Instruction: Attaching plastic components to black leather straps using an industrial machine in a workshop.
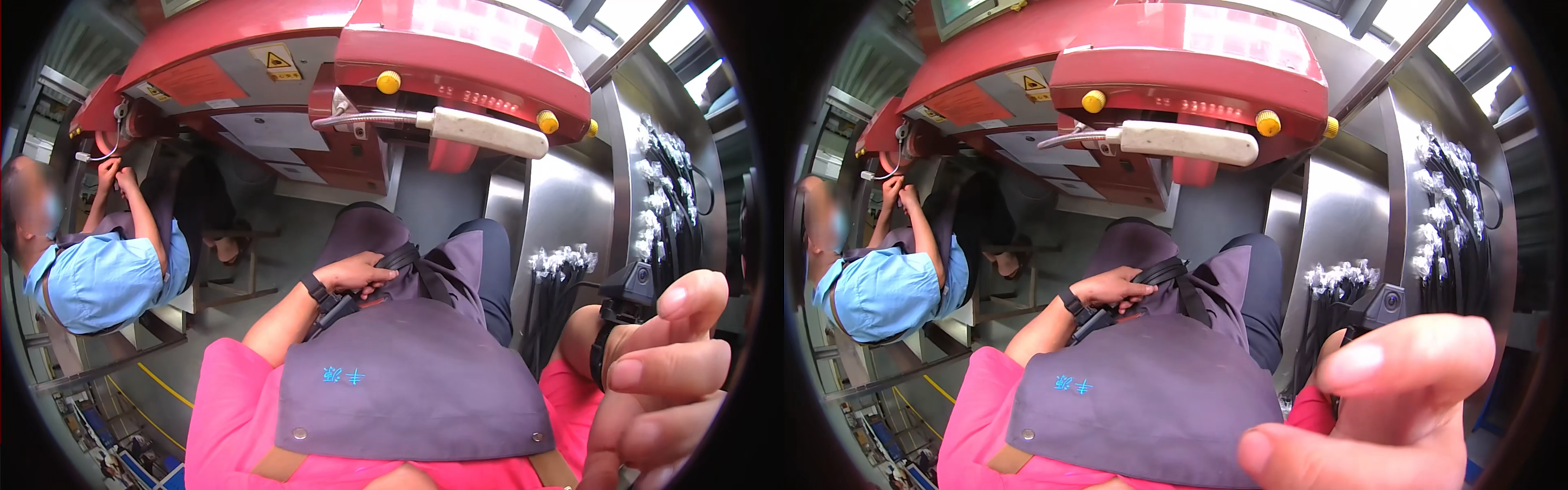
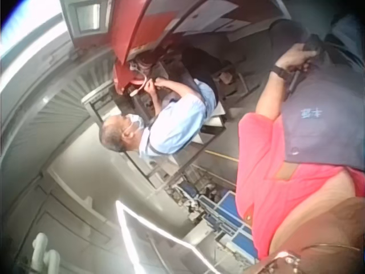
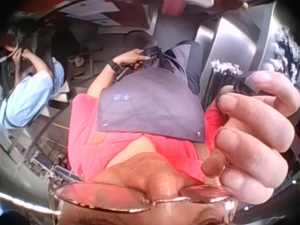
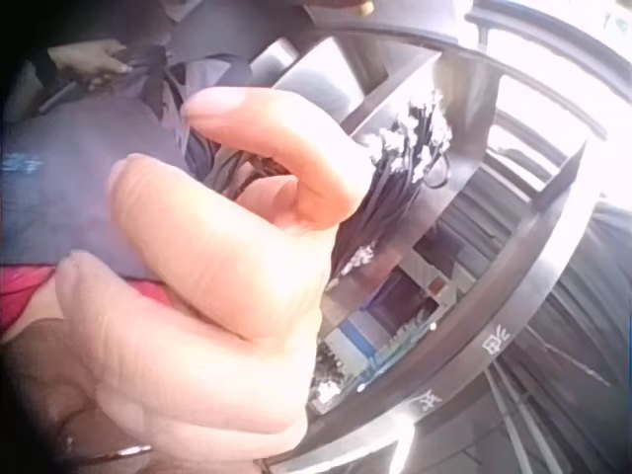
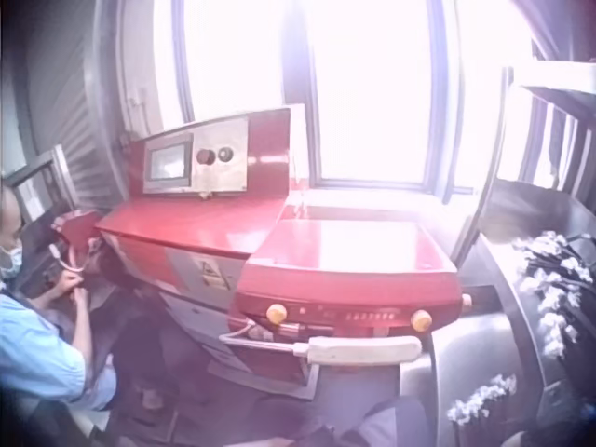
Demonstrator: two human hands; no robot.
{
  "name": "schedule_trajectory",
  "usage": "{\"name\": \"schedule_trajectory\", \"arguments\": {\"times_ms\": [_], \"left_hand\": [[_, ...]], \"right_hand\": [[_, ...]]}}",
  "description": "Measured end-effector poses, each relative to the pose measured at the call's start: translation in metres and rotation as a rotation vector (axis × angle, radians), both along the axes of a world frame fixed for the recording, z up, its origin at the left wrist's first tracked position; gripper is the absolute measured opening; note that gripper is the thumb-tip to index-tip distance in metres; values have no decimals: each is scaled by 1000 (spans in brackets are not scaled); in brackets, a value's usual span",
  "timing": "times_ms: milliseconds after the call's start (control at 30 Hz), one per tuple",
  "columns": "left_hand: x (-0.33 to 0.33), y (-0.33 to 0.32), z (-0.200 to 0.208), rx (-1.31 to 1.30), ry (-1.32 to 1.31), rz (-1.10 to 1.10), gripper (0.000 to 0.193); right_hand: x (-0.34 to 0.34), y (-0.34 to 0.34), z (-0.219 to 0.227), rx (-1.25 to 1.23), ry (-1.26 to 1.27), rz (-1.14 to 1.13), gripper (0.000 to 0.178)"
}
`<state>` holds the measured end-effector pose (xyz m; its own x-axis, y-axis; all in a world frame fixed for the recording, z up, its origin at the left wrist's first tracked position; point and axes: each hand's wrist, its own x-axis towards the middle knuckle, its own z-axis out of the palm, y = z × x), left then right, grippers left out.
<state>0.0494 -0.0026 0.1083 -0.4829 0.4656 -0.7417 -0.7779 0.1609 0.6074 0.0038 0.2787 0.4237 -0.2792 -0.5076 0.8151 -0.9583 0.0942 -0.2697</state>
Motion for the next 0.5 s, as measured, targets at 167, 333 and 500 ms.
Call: {"name": "schedule_trajectory", "arguments": {"times_ms": [167,333,500], "left_hand": [[5,-4,2,-10,-8,32,22],[-2,12,2,12,-24,37,20],[-41,49,28,144,64,-106,20]], "right_hand": [[6,3,3,-16,-29,31,20],[16,16,3,-26,-106,65,20],[12,22,-52,-123,-308,-36,10]]}}
